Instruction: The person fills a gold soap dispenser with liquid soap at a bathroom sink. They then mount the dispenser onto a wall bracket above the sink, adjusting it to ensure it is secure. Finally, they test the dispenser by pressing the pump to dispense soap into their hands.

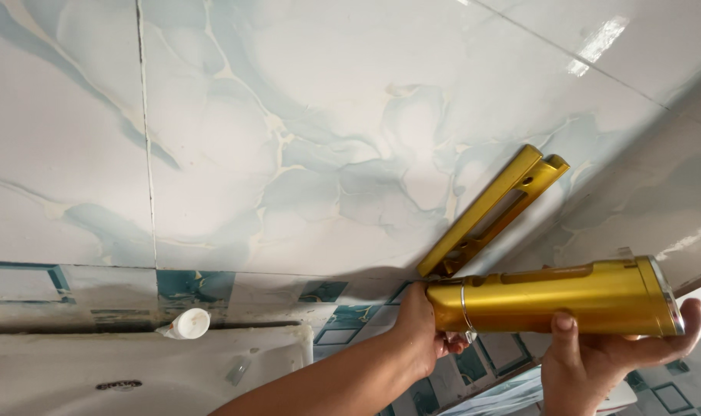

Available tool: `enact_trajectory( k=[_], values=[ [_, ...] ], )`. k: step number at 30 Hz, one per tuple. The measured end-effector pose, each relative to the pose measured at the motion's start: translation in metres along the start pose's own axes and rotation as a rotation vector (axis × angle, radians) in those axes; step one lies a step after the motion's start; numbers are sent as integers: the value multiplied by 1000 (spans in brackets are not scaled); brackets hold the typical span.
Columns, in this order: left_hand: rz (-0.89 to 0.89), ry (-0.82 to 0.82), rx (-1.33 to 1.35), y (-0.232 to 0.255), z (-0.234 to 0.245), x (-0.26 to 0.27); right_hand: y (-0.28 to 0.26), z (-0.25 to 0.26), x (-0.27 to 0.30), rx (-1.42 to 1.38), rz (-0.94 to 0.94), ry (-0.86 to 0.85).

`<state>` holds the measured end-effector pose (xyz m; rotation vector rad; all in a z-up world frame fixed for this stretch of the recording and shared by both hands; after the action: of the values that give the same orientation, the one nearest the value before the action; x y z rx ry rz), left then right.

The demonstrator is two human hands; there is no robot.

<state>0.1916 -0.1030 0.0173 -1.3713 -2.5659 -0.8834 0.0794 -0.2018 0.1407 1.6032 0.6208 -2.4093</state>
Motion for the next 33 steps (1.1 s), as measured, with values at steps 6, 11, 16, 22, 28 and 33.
enact_trajectory(
  k=[6,11,16,22,28,33],
  values=[
    [-25,-75,28,3,-5,7,-14,-3,-15,-17,6,-55],
    [-60,-93,39,8,-11,20,-18,-4,-20,-66,-8,-67],
    [-33,-32,46,15,-17,31,-22,-8,-32,-94,15,-111],
    [44,-71,105,20,-25,41,-20,-18,-59,-106,-119,-148],
    [53,-206,155,17,-27,39,-50,-28,-78,-67,-175,-226],
    [80,-203,162,16,-27,42,-75,-28,-86,-39,-129,-210]
  ],
)
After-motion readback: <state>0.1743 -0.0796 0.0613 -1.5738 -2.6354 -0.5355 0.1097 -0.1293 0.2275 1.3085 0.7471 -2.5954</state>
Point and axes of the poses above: each hand's wrist, its own x-axis away from the middle knuckle, its own z-axis out of the back of the hand, y = z × x, the point moved 4 cm from there along -x, towards the middle knuckle, and after that the axes turned 2 degrees about -y, right-handed, at the moved point
